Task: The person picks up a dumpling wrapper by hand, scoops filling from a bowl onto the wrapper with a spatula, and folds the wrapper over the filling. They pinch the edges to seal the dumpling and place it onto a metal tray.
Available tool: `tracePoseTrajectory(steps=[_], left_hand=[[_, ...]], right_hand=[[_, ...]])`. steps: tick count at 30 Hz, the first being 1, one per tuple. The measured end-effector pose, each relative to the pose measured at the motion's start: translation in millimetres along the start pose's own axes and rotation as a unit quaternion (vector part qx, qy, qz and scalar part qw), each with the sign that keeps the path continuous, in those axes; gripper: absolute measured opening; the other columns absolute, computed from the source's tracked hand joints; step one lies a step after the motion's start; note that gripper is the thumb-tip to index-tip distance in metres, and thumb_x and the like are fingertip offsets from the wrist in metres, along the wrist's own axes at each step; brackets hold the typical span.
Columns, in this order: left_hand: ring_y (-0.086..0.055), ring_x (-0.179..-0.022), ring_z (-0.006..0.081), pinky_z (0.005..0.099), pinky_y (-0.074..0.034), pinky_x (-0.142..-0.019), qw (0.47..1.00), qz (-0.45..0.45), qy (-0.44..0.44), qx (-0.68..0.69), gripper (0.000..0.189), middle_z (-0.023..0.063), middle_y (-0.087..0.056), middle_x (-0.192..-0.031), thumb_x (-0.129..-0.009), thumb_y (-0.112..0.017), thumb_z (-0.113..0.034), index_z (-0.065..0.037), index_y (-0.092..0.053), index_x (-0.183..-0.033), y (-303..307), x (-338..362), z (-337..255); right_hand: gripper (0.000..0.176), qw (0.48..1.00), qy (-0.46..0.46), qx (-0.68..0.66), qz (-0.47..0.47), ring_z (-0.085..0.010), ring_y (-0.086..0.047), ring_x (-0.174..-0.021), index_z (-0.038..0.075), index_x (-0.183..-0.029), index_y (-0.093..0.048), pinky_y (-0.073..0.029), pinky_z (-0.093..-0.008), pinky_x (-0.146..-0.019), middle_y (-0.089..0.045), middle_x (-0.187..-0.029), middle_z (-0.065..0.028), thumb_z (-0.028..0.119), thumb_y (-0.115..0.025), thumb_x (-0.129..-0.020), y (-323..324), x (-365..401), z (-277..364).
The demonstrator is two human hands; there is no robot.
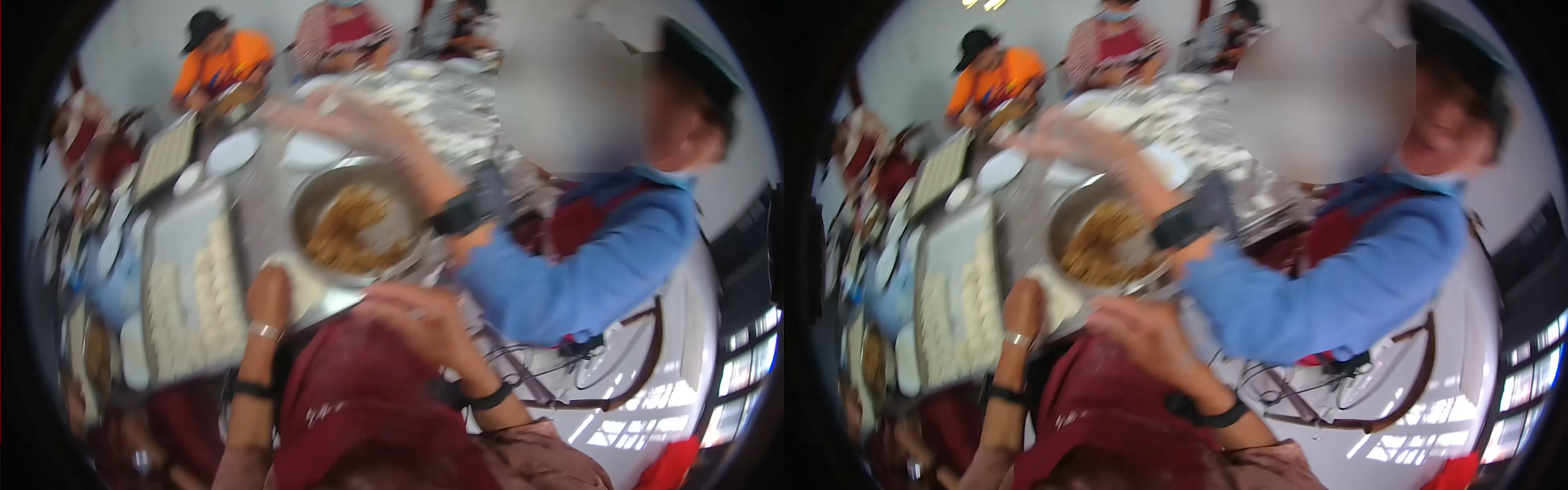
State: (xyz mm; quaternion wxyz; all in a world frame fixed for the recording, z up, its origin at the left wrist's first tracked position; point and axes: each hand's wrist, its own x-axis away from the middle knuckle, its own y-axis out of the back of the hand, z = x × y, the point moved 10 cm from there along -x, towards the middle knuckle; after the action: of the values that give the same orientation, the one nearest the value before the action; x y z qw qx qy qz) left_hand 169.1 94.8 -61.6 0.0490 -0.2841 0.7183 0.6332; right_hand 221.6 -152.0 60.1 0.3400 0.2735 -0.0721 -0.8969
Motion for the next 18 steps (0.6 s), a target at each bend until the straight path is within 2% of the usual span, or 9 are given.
tracePoseTrajectory(steps=[2, 6, 8, 10, 12, 13, 15, 17, 18], left_hand=[[-0.059, -0.08, 0.0348, 0.0462, -0.049, -0.068, 1.0, -0.02, -0.006, -0.022, 0.002, 0.0133, -0.058, -0.082, -0.078, -0.062, -0.007, -0.006, -0.06, -0.079, 16.0, 4.0, -6.3], [-0.058, -0.08, 0.0344, 0.0421, -0.047, -0.066, 0.997, -0.048, 0.019, 0.049, 0.014, 0.0131, -0.056, -0.083, -0.073, -0.064, 0.002, -0.004, -0.064, -0.086, 46.2, 21.8, 0.6], [-0.059, -0.079, 0.0327, 0.0389, -0.048, -0.066, 0.996, -0.056, 0.026, 0.066, 0.016, 0.0119, -0.056, -0.082, -0.073, -0.064, 0.003, -0.003, -0.065, -0.088, 63.3, 25.1, -0.7], [-0.059, -0.077, 0.033, 0.0354, -0.049, -0.068, 0.968, -0.108, 0.071, 0.215, 0.015, 0.0143, -0.058, -0.087, -0.075, -0.059, 0.004, -0.004, -0.065, -0.086, 86.8, 27.8, 9.3], [-0.062, -0.076, 0.0241, 0.031, -0.049, -0.069, 0.961, -0.117, 0.063, 0.241, 0.013, 0.011, -0.061, -0.088, -0.08, -0.057, 0.004, -0.002, -0.063, -0.089, 91.9, 30.5, 14.8], [-0.061, -0.077, 0.019, 0.0301, -0.05, -0.069, 0.914, -0.093, 0.15, 0.366, 0.01, 0.0086, -0.063, -0.089, -0.084, -0.057, 0.001, -0.001, -0.062, -0.092, 81.3, 35.4, 30.1], [-0.059, -0.081, 0.0087, 0.0279, -0.051, -0.07, 0.802, -0.043, 0.287, 0.522, 0.011, 0.0037, -0.063, -0.095, -0.093, -0.055, -0.006, 0.001, -0.059, -0.101, 71.4, 48.7, 33.1], [-0.06, -0.085, 0.0108, 0.0283, -0.053, -0.071, 0.706, -0.036, 0.354, 0.612, 0.024, 0.0046, -0.063, -0.097, -0.094, -0.057, -0.011, 0.001, -0.055, -0.114, 58.6, 63.8, 19.2], [-0.065, -0.091, 0.0141, 0.0298, -0.057, -0.071, 0.708, -0.01, 0.355, 0.61, 0.03, 0.0073, -0.064, -0.107, -0.093, -0.06, -0.012, 0.0, -0.054, -0.12, 36.7, 77.1, 25.8]], right_hand=[[0.022, 0.993, -0.093, -0.073, 0.004, -0.0154, -0.07, -0.083, -0.004, -0.108, -0.065, -0.054, -0.0273, -0.073, -0.073, -0.09, -0.0117, 0.011, -0.061, -0.092, 0.3, 14.3, -41.0], [0.024, 0.984, -0.168, -0.016, -0.061, -0.0154, -0.069, -0.081, -0.003, -0.111, -0.064, -0.053, -0.0272, -0.073, -0.072, -0.088, -0.0101, 0.009, -0.063, -0.091, 17.3, 37.0, -92.8], [0.028, 0.971, -0.108, 0.16, -0.144, -0.0175, -0.067, -0.073, -0.001, -0.114, -0.064, -0.052, -0.0291, -0.068, -0.07, -0.081, -0.0104, 0.007, -0.067, -0.087, 36.4, 38.8, -95.0], [0.038, 0.967, -0.103, 0.193, -0.126, -0.0235, -0.065, -0.081, 0.003, -0.119, -0.062, -0.051, -0.0337, -0.074, -0.067, -0.088, -0.0124, 0.006, -0.071, -0.082, 29.4, 27.9, -94.0], [0.046, 0.939, 0.044, 0.326, -0.102, -0.0295, -0.06, -0.097, 0.006, -0.122, -0.061, -0.048, -0.038, -0.085, -0.064, -0.101, -0.014, 0.004, -0.072, -0.078, 10.6, 9.8, -61.0], [0.049, 0.955, 0.007, 0.283, -0.087, -0.0308, -0.055, -0.107, 0.009, -0.123, -0.06, -0.041, -0.0428, -0.096, -0.061, -0.111, -0.0131, 0.007, -0.073, -0.076, 6.8, 6.4, -74.3], [0.046, 0.949, 0.023, 0.309, -0.054, -0.0301, -0.056, -0.106, 0.009, -0.121, -0.061, -0.04, -0.0442, -0.099, -0.062, -0.109, -0.0119, 0.008, -0.072, -0.076, -3.1, -1.6, -74.6], [0.037, 0.947, 0.046, 0.317, -0.017, -0.0289, -0.058, -0.103, 0.01, -0.114, -0.064, -0.034, -0.0487, -0.105, -0.064, -0.106, -0.0092, 0.012, -0.071, -0.078, -15.5, -13.7, -79.3], [0.03, 0.953, 0.051, 0.3, -0.014, -0.0291, -0.06, -0.1, 0.01, -0.107, -0.068, -0.035, -0.0497, -0.104, -0.065, -0.102, -0.0092, 0.01, -0.071, -0.078, -18.3, -16.1, -81.3]])
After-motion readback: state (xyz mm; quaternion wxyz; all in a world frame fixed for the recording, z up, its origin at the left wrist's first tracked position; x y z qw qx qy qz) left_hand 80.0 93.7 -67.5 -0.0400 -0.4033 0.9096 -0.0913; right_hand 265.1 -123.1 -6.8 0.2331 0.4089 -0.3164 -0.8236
